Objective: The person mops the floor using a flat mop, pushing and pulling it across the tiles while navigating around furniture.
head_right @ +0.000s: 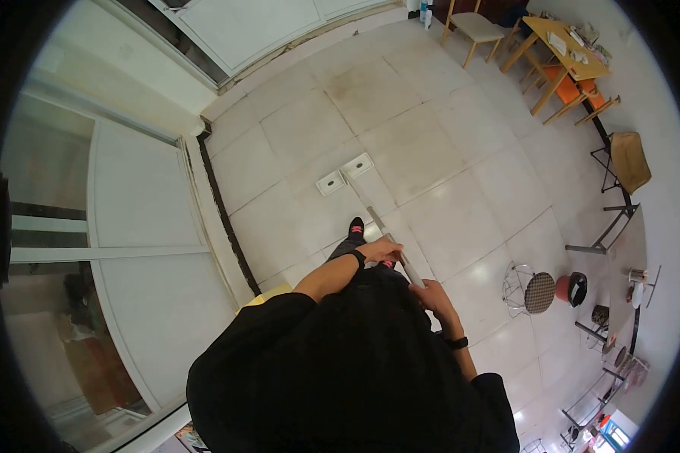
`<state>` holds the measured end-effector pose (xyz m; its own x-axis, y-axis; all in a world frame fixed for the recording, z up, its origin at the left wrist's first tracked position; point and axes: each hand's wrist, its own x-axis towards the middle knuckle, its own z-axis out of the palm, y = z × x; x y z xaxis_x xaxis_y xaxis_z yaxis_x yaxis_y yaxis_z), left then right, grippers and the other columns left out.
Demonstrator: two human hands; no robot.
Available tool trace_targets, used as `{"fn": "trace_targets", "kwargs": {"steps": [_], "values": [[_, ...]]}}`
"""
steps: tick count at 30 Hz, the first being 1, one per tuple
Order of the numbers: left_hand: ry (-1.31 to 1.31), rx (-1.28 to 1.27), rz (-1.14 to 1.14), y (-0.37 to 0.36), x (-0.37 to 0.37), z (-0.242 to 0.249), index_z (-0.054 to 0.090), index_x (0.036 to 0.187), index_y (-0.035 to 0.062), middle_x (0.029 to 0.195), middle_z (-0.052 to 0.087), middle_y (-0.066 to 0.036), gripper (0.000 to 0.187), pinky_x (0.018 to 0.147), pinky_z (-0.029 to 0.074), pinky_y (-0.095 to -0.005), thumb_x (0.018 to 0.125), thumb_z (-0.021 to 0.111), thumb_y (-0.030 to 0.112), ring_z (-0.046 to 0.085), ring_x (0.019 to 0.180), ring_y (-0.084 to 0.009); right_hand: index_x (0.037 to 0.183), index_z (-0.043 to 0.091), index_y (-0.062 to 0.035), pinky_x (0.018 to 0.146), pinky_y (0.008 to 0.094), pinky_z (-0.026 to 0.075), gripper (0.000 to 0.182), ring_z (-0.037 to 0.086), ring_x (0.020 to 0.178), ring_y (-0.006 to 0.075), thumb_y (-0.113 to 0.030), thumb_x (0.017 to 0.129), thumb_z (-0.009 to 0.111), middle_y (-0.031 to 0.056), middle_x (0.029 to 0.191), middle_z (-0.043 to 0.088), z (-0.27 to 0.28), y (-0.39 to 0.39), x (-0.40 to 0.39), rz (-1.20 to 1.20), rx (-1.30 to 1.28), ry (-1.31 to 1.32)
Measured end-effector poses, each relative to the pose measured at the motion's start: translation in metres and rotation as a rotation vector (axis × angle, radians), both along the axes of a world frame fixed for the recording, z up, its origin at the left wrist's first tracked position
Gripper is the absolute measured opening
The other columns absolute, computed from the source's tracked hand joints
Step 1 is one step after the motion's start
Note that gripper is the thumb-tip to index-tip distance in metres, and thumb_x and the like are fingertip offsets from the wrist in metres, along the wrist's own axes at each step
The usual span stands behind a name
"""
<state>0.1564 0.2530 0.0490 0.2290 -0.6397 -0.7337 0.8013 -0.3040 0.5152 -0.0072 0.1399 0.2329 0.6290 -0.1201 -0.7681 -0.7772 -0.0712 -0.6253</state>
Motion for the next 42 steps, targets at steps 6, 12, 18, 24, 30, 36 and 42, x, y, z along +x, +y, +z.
{"fn": "trace_targets", "kwargs": {"steps": [6, 12, 18, 24, 30, 36, 42], "values": [[-0.069, -0.027, 0.069, -0.001, 0.019, 0.018, 0.051, 0.081, -0.0108, 0.073, 0.057, -0.015, 0.019, 0.060, 0.053, -0.0341, 0.075, 0.057, 0.006, 0.059, 0.064, -0.0249, 0.072, 0.055, 0.0003, 0.040, 0.0242, 0.035, 0.025, 0.044, 0.045, 0.0095, -0.025, 0.075, 0.056, 0.0020, 0.054, 0.047, -0.006, 0.001, 0.023, 0.031, -0.063, -0.050], [-0.137, 0.063, 0.204, 0.013, 0.087, 0.010, 0.052, 0.080, -0.0091, 0.072, 0.056, -0.013, 0.023, 0.061, 0.052, -0.0316, 0.076, 0.057, 0.013, 0.058, 0.063, -0.0216, 0.069, 0.053, -0.0010, 0.037, 0.0244, 0.034, 0.025, 0.042, 0.041, 0.0094, -0.025, 0.077, 0.055, 0.0019, 0.053, 0.048, -0.016, 0.010, 0.107, 0.091, -0.016, -0.038], [-0.173, 0.168, 0.329, 0.032, 0.192, 0.011, 0.051, 0.083, -0.0112, 0.077, 0.057, -0.014, 0.027, 0.065, 0.051, -0.0302, 0.078, 0.054, 0.016, 0.058, 0.069, -0.0221, 0.067, 0.050, -0.0047, 0.036, 0.0206, 0.033, 0.021, 0.039, 0.041, 0.0061, -0.022, 0.079, 0.054, -0.0008, 0.053, 0.045, -0.039, 0.032, 0.217, 0.001, 0.105, -0.054], [-1.080, -0.227, 0.020, 0.073, 0.304, -0.077, 0.052, 0.085, -0.0060, 0.082, 0.056, -0.009, 0.021, 0.068, 0.048, -0.0254, 0.078, 0.053, 0.014, 0.057, 0.075, -0.0184, 0.069, 0.050, -0.0029, 0.036, 0.0220, 0.034, 0.021, 0.041, 0.041, 0.0075, -0.021, 0.077, 0.055, 0.0007, 0.053, 0.046, -0.037, 0.056, 0.349, 0.026, 0.089, -0.070], [-0.960, -0.217, 0.027, 0.113, 0.423, -0.036, 0.052, 0.089, 0.0011, 0.087, 0.054, -0.006, 0.014, 0.069, 0.046, -0.0267, 0.079, 0.051, 0.011, 0.053, 0.081, -0.0177, 0.068, 0.049, 0.0023, 0.037, 0.0244, 0.037, 0.023, 0.045, 0.042, 0.0116, -0.019, 0.072, 0.056, 0.0054, 0.053, 0.048, -0.040, 0.093, 0.484, 0.133, -0.032, -0.141], [0.104, -0.108, 0.714, 0.119, 0.492, 0.026, 0.049, 0.090, 0.0010, 0.086, 0.053, -0.009, 0.015, 0.069, 0.045, -0.0296, 0.079, 0.051, 0.010, 0.053, 0.080, -0.0201, 0.069, 0.050, 0.0020, 0.035, 0.0235, 0.035, 0.024, 0.045, 0.041, 0.0118, -0.020, 0.073, 0.058, 0.0070, 0.055, 0.049, -0.055, 0.108, 0.564, -0.100, 0.288, -0.104], [0.056, -0.089, 0.828, 0.103, 0.507, 0.023, 0.046, 0.085, -0.0060, 0.082, 0.053, -0.014, 0.014, 0.067, 0.046, -0.0316, 0.081, 0.045, 0.007, 0.055, 0.076, -0.0239, 0.071, 0.049, -0.0003, 0.035, 0.0216, 0.035, 0.024, 0.044, 0.040, 0.0091, -0.021, 0.077, 0.058, 0.0044, 0.058, 0.050, -0.056, 0.110, 0.591, -0.086, 0.271, -0.084]]}}
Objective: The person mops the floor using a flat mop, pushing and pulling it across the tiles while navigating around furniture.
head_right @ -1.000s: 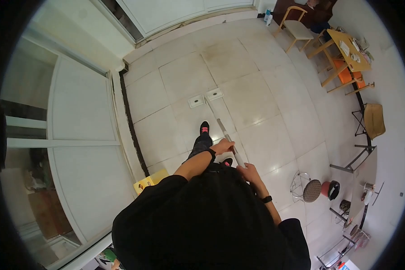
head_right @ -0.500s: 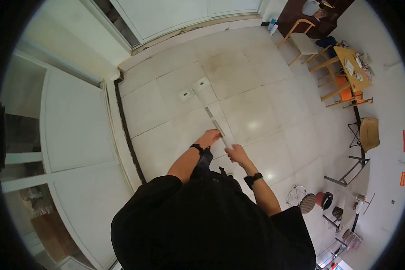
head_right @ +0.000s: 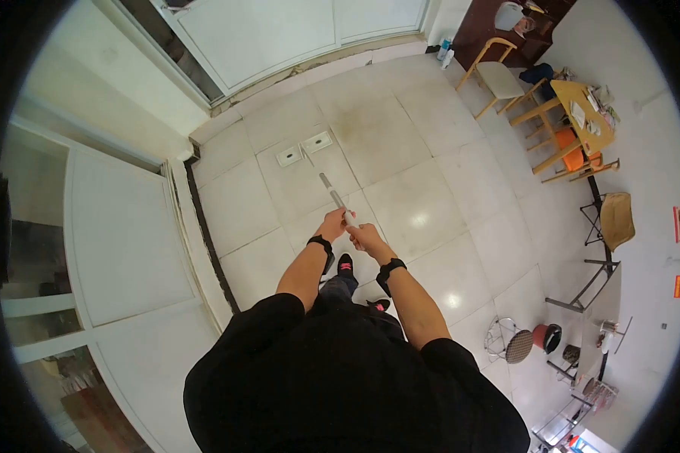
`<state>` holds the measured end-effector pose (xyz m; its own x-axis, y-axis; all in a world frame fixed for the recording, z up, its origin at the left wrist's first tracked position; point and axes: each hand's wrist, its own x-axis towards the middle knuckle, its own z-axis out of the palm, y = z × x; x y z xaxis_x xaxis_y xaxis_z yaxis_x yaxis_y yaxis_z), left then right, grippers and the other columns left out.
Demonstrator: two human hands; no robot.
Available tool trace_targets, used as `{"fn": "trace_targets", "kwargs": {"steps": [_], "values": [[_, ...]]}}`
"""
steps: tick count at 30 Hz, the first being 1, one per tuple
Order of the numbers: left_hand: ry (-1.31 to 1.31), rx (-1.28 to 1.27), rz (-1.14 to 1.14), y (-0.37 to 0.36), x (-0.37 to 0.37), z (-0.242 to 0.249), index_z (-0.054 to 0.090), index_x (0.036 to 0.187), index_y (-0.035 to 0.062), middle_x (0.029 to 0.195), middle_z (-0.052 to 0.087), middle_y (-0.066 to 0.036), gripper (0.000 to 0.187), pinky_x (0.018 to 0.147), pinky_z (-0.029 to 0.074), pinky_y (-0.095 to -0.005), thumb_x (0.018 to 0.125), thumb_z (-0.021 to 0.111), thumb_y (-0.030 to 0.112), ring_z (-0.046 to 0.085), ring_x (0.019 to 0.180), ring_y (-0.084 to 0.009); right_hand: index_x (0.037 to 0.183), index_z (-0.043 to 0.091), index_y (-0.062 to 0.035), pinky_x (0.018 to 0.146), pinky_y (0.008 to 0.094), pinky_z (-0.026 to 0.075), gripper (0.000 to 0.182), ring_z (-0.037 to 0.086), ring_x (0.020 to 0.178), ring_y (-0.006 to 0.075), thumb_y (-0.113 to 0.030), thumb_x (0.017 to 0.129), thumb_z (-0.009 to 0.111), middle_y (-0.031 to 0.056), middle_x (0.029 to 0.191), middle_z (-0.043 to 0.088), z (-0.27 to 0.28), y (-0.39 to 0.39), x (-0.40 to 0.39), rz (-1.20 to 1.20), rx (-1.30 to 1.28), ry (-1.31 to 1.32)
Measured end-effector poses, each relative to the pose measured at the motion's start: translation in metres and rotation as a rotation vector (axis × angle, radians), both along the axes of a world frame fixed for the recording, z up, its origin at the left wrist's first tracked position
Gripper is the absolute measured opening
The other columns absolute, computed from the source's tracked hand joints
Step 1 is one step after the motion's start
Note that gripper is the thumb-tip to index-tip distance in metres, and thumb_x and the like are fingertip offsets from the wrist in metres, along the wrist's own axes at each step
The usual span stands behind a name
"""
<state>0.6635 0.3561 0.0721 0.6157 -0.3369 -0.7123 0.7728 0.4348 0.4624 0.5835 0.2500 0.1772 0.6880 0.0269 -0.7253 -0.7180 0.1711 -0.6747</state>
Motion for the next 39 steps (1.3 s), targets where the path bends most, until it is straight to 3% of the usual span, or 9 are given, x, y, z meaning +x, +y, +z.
{"fn": "trace_targets", "kwargs": {"steps": [18, 22, 25, 27, 28, 30, 31, 33, 39], "values": [[0.728, 0.010, -0.214, -0.125, -0.182, 0.024, 0.034, 0.100, -0.0026, 0.083, 0.045, -0.014, 0.034, 0.066, 0.047, -0.0436, 0.082, 0.051, 0.020, 0.048, 0.069, -0.0237, 0.071, 0.055, 0.0009, 0.039, 0.0255, 0.038, 0.032, 0.048, 0.042, 0.0125, -0.031, 0.078, 0.054, 0.0040, 0.051, 0.049, 0.078, -0.135, -0.272, 0.248, -0.354, 0.015], [0.382, -0.004, -0.562, -0.182, -0.259, -0.050, 0.039, 0.099, -0.0010, 0.087, 0.049, -0.014, 0.027, 0.067, 0.047, -0.0407, 0.077, 0.051, 0.010, 0.054, 0.079, -0.0274, 0.076, 0.057, 0.0025, 0.043, 0.0276, 0.042, 0.039, 0.052, 0.045, 0.0156, -0.036, 0.074, 0.055, 0.0077, 0.055, 0.053, 0.108, -0.202, -0.338, 0.262, -0.456, 0.058], [-1.060, -0.135, -1.369, -0.212, -0.303, -0.072, 0.045, 0.089, -0.0021, 0.082, 0.050, -0.013, 0.013, 0.080, 0.043, -0.0415, 0.079, 0.043, 0.006, 0.052, 0.082, -0.0252, 0.077, 0.057, 0.0027, 0.044, 0.0278, 0.042, 0.038, 0.052, 0.046, 0.0156, -0.035, 0.073, 0.056, 0.0076, 0.055, 0.053, 0.120, -0.235, -0.391, 0.250, -0.472, 0.114], [0.372, -0.024, -0.920, -0.241, -0.331, -0.023, 0.046, 0.091, -0.0020, 0.084, 0.050, -0.013, 0.014, 0.080, 0.044, -0.0413, 0.079, 0.043, 0.005, 0.053, 0.079, -0.0250, 0.076, 0.057, 0.0028, 0.045, 0.0289, 0.043, 0.036, 0.054, 0.047, 0.0171, -0.033, 0.073, 0.056, 0.0089, 0.056, 0.054, 0.128, -0.240, -0.419, 0.175, -0.423, 0.150], [0.370, -0.017, -0.945, -0.243, -0.336, -0.014, 0.046, 0.091, -0.0020, 0.084, 0.050, -0.013, 0.014, 0.080, 0.044, -0.0413, 0.079, 0.043, 0.005, 0.053, 0.079, -0.0250, 0.075, 0.057, 0.0029, 0.046, 0.0299, 0.044, 0.033, 0.055, 0.048, 0.0187, -0.030, 0.073, 0.056, 0.0102, 0.056, 0.055, 0.129, -0.243, -0.434, 0.109, -0.405, 0.186], [-0.850, -0.210, -1.523, -0.247, -0.350, -0.003, 0.046, 0.091, -0.0016, 0.083, 0.051, -0.014, 0.013, 0.078, 0.045, -0.0406, 0.080, 0.042, 0.005, 0.054, 0.078, -0.0246, 0.077, 0.057, 0.0031, 0.044, 0.0289, 0.043, 0.035, 0.053, 0.047, 0.0170, -0.031, 0.073, 0.057, 0.0088, 0.055, 0.054, 0.133, -0.248, -0.455, 0.033, -0.403, 0.185], [-0.837, -0.229, -1.550, -0.257, -0.364, -0.008, 0.046, 0.091, -0.0016, 0.083, 0.051, -0.014, 0.013, 0.078, 0.045, -0.0406, 0.080, 0.042, 0.005, 0.054, 0.078, -0.0246, 0.079, 0.057, 0.0033, 0.042, 0.0279, 0.042, 0.036, 0.052, 0.045, 0.0153, -0.032, 0.073, 0.057, 0.0074, 0.055, 0.053, 0.134, -0.249, -0.466, -0.007, -0.394, 0.171], [0.495, 0.039, -1.017, -0.284, -0.379, -0.021, 0.039, 0.097, -0.0036, 0.087, 0.049, -0.018, 0.018, 0.076, 0.044, -0.0494, 0.081, 0.036, 0.003, 0.052, 0.084, -0.0312, 0.084, 0.058, 0.0033, 0.042, 0.0273, 0.042, 0.036, 0.052, 0.046, 0.0148, -0.030, 0.072, 0.057, 0.0078, 0.055, 0.054, 0.134, -0.258, -0.483, -0.024, -0.365, 0.199], [0.441, 0.088, -1.093, -0.314, -0.355, -0.009, 0.039, 0.092, -0.0050, 0.081, 0.048, -0.018, 0.015, 0.072, 0.046, -0.0497, 0.078, 0.036, 0.001, 0.054, 0.075, -0.0300, 0.094, 0.057, 0.0030, 0.044, 0.0271, 0.044, 0.038, 0.053, 0.046, 0.0149, -0.028, 0.073, 0.055, 0.0095, 0.057, 0.055, 0.130, -0.274, -0.469, -0.129, -0.343, 0.226]]}}
